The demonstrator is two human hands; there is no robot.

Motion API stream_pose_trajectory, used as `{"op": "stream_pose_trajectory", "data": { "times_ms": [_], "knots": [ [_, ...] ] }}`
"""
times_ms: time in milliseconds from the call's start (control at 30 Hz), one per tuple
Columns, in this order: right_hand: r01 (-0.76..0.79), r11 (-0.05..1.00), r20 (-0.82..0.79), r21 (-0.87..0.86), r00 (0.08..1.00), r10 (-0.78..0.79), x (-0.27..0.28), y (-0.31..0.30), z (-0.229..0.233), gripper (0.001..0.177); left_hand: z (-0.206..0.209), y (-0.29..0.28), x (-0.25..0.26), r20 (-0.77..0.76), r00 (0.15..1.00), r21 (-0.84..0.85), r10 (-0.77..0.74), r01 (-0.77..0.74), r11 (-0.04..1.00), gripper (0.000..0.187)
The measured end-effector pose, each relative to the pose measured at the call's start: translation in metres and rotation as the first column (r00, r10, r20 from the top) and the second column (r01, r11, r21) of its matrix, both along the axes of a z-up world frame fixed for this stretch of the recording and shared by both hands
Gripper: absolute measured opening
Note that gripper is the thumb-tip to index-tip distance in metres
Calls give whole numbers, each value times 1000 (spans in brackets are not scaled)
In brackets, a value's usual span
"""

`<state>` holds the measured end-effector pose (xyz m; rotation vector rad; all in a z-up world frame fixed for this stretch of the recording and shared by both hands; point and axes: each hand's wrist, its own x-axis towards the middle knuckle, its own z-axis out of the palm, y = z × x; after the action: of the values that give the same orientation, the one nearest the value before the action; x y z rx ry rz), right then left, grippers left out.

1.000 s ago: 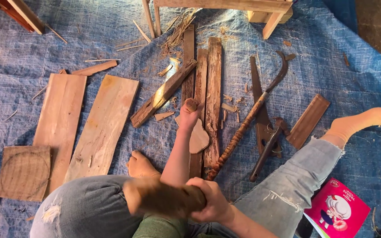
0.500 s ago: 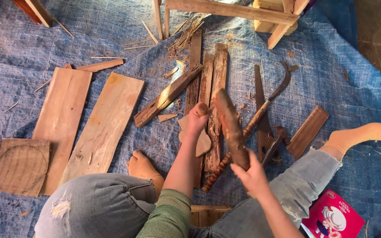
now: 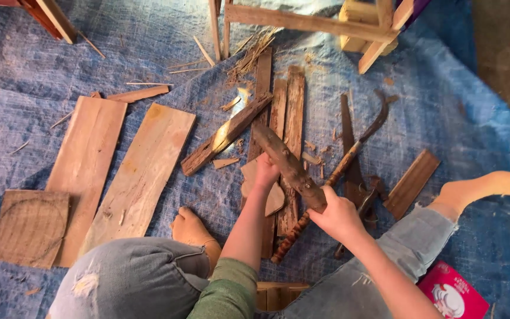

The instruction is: Carving details into a wooden instrument component using a hand tool and a wooden block as a mallet.

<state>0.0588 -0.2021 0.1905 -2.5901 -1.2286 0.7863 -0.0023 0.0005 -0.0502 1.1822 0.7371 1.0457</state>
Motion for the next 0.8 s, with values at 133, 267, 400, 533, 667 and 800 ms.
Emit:
{"op": "stream_pose_trajectory", "data": {
  "times_ms": [133,267,400,533,667,800],
  "knots": [
    [-50,894,70,444,997,20,-5,-15,57,70,93,-14,-15,18,998,54,63,-64,997,28],
    [-193,423,185,886,981,60,-4,-12,40,40,120,-16,-23,13,999,61,49,-50,997,31],
    [-141,989,138,40,981,135,19,5,-17,56,9,3,2,19,999,-1,46,-46,999,34],
    [-30,991,64,132,998,22,17,-6,18,55,76,-11,-7,-9,998,151,59,-57,987,21],
    [-241,733,403,636,914,-50,-1,-16,76,48,97,-15,-12,-31,999,195,31,-25,981,28],
    [-353,374,384,858,923,-10,-8,5,26,16,99,-10,-14,-54,998,186,29,-19,982,31]
  ]
}}
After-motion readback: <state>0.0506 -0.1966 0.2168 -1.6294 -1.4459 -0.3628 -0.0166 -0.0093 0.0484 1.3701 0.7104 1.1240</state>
